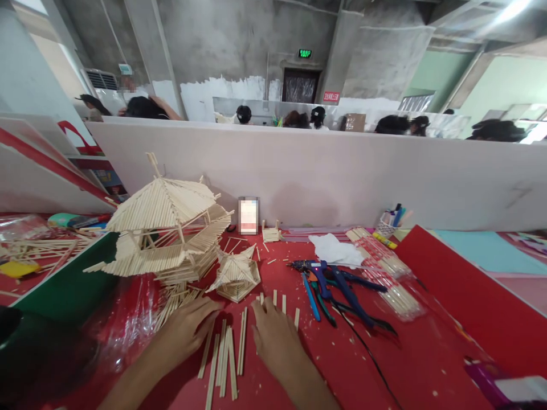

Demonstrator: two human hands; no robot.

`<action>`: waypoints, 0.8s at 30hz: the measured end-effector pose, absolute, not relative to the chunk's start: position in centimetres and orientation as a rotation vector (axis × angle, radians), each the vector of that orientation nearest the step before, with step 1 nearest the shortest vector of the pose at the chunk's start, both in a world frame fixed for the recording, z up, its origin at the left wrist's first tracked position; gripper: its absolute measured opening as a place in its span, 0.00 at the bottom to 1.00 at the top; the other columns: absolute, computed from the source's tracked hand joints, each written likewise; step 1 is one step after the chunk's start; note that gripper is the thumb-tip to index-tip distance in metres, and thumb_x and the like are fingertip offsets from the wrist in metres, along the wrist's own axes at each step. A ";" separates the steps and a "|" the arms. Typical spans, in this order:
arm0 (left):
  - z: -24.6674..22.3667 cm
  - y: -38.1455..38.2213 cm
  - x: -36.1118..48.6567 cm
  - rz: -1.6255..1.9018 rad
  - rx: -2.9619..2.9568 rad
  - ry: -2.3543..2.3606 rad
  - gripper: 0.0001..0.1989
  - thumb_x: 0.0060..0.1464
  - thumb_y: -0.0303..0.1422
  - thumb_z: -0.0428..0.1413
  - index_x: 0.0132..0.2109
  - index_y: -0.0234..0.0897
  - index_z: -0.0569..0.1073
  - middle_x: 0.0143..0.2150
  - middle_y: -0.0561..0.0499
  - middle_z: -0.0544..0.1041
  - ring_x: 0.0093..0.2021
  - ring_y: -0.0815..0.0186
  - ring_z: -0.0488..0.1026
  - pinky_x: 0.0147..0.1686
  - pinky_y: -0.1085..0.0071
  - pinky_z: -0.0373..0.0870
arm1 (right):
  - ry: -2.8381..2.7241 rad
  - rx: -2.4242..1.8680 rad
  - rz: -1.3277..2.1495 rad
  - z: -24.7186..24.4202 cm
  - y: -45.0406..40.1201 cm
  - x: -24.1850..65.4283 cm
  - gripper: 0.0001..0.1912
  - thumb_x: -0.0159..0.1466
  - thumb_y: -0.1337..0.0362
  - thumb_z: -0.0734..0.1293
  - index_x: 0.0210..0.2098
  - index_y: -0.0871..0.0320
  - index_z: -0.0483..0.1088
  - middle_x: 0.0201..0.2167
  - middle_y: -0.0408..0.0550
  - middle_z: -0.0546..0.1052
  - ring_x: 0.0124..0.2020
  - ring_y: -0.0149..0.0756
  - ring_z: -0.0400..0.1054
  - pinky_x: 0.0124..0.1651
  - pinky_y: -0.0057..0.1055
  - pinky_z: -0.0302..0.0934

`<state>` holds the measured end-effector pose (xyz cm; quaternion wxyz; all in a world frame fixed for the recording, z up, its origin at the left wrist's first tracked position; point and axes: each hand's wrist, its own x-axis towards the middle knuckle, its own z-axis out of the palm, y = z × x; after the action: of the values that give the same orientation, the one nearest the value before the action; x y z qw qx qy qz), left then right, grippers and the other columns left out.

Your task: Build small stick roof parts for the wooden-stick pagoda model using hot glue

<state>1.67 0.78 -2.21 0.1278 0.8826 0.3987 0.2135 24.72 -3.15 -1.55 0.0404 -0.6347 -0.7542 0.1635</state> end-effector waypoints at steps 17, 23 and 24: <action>-1.3 -0.2 3.4 0.299 2.750 0.837 0.12 0.63 0.31 0.52 0.52 0.41 0.73 0.49 0.45 0.75 0.47 0.57 0.71 0.48 0.61 0.67 | -2.221 -1.870 0.623 -3.1 -2.6 25.5 0.20 0.65 0.68 0.63 0.57 0.51 0.65 0.52 0.52 0.72 0.48 0.47 0.73 0.42 0.37 0.63; -1.6 -0.1 3.3 0.369 2.647 0.812 0.07 0.64 0.29 0.52 0.44 0.40 0.75 0.46 0.47 0.74 0.45 0.62 0.71 0.44 0.68 0.67 | -2.239 -1.848 0.595 -2.6 -2.8 25.3 0.18 0.66 0.67 0.63 0.54 0.52 0.65 0.51 0.52 0.70 0.47 0.46 0.72 0.41 0.36 0.62; -1.7 0.0 3.3 0.378 2.634 0.801 0.06 0.63 0.29 0.53 0.43 0.40 0.75 0.47 0.47 0.74 0.45 0.62 0.71 0.43 0.69 0.67 | -2.238 -1.842 0.588 -2.6 -2.8 25.2 0.17 0.66 0.67 0.62 0.54 0.52 0.65 0.51 0.51 0.71 0.46 0.45 0.73 0.41 0.36 0.62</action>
<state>3.28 -0.03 -1.70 0.1804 0.9323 0.2834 0.1338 25.24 -2.80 -2.62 0.0919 -0.6202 -0.7534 0.1980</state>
